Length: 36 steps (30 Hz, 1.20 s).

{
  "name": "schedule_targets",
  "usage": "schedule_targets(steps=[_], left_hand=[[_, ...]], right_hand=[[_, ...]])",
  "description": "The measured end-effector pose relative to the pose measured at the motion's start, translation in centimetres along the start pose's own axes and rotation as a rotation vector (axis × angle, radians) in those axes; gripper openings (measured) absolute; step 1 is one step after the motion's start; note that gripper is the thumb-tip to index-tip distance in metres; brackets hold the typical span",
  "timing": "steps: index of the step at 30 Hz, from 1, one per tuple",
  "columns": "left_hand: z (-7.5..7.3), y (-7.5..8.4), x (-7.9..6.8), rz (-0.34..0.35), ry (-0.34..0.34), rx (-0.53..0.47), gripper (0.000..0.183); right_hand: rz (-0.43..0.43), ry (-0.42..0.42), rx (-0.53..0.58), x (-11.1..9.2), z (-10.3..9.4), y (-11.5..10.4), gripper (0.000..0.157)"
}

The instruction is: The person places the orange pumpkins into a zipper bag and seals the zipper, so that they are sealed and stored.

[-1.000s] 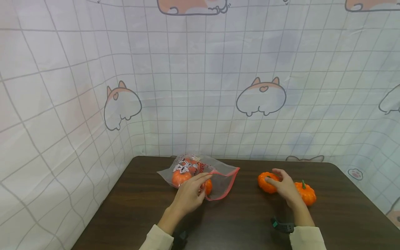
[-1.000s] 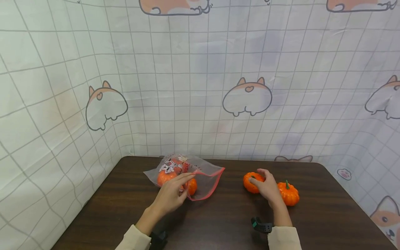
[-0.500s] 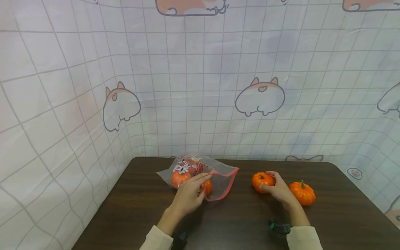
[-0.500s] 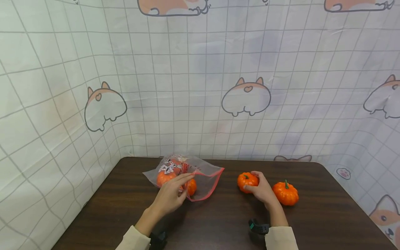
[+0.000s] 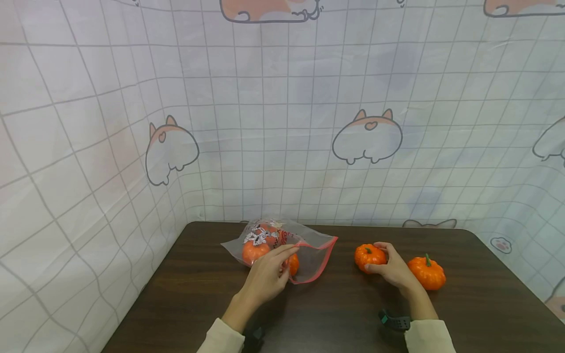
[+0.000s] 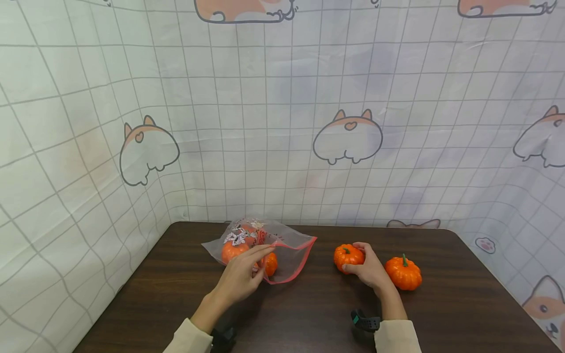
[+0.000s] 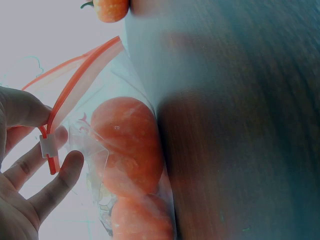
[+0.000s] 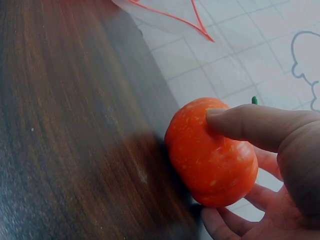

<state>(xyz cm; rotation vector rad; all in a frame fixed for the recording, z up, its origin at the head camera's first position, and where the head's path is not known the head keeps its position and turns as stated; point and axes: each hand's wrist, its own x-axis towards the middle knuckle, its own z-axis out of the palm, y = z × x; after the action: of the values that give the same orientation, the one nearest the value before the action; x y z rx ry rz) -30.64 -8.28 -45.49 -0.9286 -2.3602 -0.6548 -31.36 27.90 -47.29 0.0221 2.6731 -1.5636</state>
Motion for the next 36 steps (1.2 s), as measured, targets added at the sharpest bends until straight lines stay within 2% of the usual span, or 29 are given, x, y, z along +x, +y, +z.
schedule_targets(steps=[18,36], left_hand=[[0.0,-0.1,0.0,0.006,0.001,-0.005,0.054],[0.0,-0.4,0.0,0.011,0.024,-0.011,0.058]], right_hand=[[0.001,0.021,-0.023,0.2,0.0,0.0,0.083],[-0.079,0.026,-0.02,-0.4,-0.2,-2.0,0.082]])
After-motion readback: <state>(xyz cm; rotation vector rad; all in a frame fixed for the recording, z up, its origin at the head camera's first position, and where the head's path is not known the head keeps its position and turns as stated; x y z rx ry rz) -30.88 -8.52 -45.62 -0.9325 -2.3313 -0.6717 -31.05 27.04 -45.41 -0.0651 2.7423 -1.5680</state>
